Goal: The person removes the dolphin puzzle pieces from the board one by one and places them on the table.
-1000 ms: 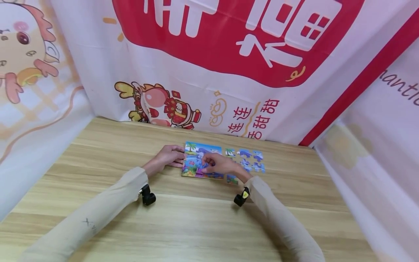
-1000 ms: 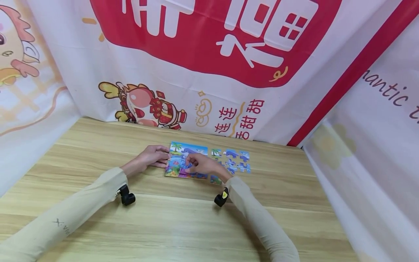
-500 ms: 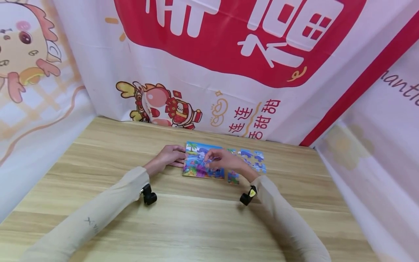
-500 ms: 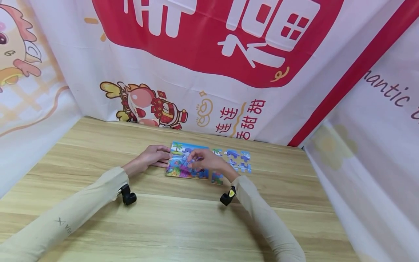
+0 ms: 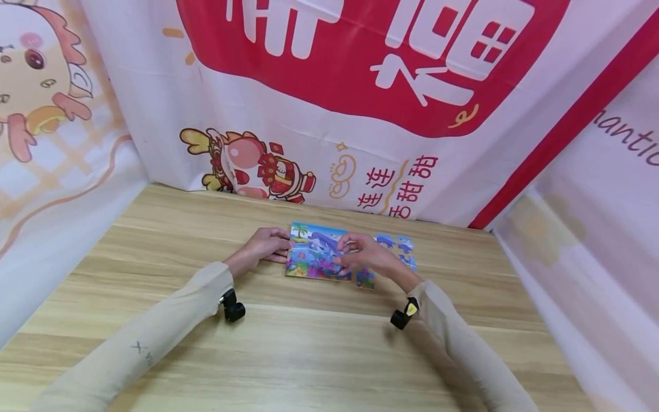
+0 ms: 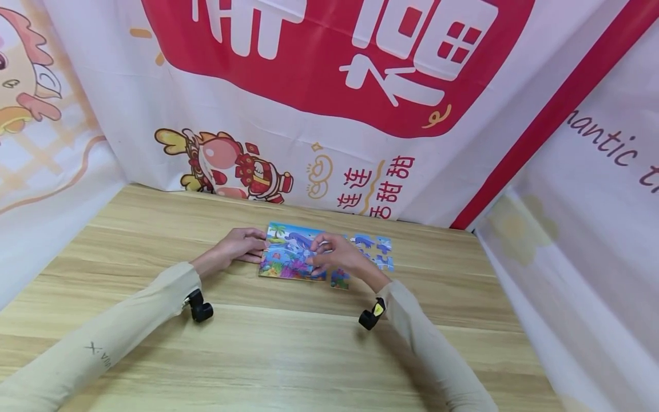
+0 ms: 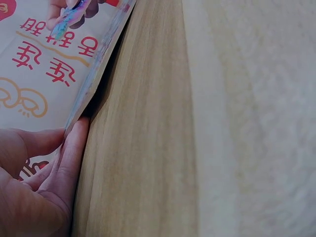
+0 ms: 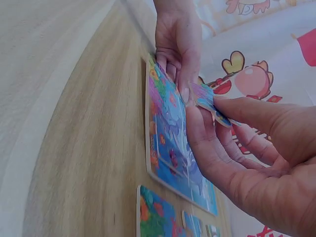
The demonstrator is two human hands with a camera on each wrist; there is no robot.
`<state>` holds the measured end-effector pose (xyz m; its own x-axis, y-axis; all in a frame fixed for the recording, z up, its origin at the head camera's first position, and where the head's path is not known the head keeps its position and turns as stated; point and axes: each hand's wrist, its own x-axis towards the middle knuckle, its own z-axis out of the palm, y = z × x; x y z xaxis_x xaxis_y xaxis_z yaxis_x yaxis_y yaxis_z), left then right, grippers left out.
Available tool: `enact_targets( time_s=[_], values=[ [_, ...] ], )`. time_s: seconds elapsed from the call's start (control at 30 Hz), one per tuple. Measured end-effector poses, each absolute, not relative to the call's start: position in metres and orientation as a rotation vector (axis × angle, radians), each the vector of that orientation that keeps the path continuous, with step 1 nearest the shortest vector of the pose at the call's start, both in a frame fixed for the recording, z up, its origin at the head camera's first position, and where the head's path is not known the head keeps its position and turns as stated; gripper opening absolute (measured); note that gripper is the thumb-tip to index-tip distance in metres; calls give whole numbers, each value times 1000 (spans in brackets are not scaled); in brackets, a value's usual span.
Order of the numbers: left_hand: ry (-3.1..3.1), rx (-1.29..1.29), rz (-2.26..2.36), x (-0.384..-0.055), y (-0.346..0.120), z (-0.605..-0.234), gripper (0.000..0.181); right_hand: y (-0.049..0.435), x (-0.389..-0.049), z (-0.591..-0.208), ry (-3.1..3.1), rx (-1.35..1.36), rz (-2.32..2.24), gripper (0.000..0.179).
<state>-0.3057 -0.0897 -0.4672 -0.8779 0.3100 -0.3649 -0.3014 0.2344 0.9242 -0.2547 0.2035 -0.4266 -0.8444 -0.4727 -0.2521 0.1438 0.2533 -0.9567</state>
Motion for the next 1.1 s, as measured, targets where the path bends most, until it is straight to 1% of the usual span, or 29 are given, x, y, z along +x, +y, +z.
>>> enact_targets(
  time_s=[0.67, 0.9, 1.1],
  values=[
    [2054, -16, 1657, -307, -91, -469, 47, 275, -237, -440, 2128, -137, -1728, 33],
    [2047, -13, 1662, -308, -91, -469, 46, 298, -226, -439, 2255, -56, -1604, 31],
    [2049, 11, 1671, -306, -89, -470, 45, 313, -216, -439, 2254, -21, -1548, 33]
  ],
)
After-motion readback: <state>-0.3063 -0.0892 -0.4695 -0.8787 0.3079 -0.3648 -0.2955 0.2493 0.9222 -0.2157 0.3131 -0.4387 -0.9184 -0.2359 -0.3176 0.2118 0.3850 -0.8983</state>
